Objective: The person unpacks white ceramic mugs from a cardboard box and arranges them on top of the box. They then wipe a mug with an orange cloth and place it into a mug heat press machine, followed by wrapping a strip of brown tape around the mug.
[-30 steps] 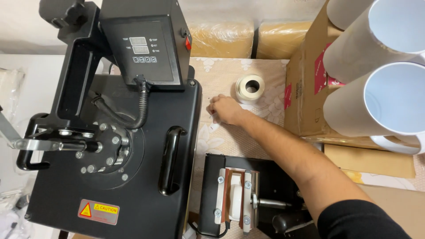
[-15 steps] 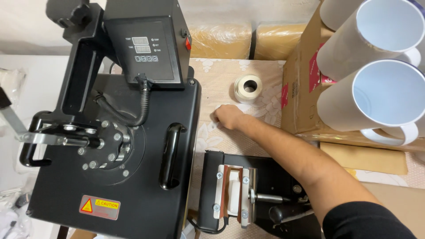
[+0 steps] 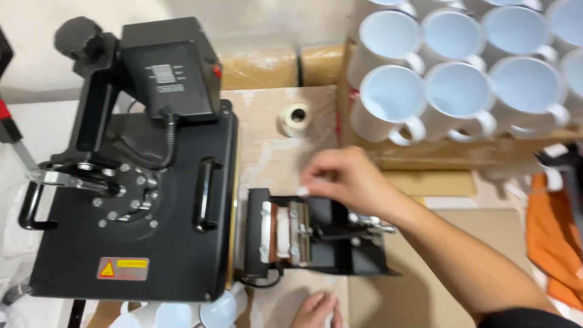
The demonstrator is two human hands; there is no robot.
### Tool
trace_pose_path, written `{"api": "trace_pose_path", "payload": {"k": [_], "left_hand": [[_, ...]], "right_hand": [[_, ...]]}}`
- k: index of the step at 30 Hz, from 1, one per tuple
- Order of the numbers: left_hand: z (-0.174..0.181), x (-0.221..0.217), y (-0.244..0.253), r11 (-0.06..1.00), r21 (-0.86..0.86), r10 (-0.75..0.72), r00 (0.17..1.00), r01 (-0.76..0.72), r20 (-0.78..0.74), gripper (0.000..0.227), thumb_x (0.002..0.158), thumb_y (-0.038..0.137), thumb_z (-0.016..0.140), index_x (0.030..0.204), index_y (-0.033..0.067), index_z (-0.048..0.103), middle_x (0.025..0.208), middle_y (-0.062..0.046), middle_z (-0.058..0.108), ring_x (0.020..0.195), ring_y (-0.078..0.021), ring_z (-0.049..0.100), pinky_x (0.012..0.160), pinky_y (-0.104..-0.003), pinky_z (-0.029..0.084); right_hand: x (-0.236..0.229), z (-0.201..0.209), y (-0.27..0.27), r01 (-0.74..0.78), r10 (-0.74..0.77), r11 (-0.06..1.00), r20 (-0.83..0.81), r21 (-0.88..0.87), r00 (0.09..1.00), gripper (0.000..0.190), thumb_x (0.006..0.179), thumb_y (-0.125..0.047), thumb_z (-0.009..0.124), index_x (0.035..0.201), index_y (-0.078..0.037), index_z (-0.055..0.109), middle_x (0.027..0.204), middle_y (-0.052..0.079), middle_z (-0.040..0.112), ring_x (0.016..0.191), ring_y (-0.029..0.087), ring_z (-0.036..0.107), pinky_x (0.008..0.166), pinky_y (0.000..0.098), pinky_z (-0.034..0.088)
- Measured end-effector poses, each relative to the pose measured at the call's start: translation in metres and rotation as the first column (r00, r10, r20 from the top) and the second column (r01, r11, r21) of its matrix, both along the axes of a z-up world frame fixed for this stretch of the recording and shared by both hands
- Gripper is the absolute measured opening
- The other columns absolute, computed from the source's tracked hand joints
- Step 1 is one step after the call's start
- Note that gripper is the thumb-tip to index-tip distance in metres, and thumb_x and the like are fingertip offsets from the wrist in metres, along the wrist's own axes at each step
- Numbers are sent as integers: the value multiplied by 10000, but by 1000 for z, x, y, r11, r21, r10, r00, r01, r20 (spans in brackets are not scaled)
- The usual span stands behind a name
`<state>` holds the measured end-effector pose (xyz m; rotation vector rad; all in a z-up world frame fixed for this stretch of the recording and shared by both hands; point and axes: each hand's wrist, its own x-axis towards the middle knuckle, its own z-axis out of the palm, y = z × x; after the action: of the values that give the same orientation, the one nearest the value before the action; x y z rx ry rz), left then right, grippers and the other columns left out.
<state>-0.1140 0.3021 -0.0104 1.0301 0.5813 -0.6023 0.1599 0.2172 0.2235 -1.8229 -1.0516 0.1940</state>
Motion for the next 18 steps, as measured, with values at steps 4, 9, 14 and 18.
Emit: {"api": "trace_pose_path", "payload": {"k": [4,9,14,18], "left_hand": [[78,45,-72,966,-174,205,977,-191,64,326,1028,221,578,777,18,529,577,-149,553,452,-239,561,367,-295,333],[104,85,-167,873,-357,371,928,-332,45,249,989,200,584,804,35,609,819,-136,667,773,-225,654,752,-436,586],[88,85,-269,830,-430,326,934,-355,-144,175,988,182,586,875,52,613,880,-140,677,787,-208,645,687,-298,506],[55,81,-336,826,-470,275,950,-311,-145,199,970,255,588,897,79,644,804,-47,672,644,-118,612,573,-236,462]], "right_hand": [[-95,10,-121,327,-323,945,-193,-14,927,125,812,-207,820,802,-138,717,662,-72,666,565,35,503,539,196,425],[-174,-36,-229,612,-631,776,-215,-156,745,100,770,-151,831,736,-160,736,615,-61,663,529,51,522,520,209,428],[-196,-74,-318,708,-754,638,-57,-301,655,112,785,-210,802,770,-159,703,706,-39,731,574,112,615,573,264,474],[-198,-96,-375,706,-784,587,-58,-396,619,203,774,-248,819,766,-158,638,711,11,727,648,187,678,630,327,481]]}}
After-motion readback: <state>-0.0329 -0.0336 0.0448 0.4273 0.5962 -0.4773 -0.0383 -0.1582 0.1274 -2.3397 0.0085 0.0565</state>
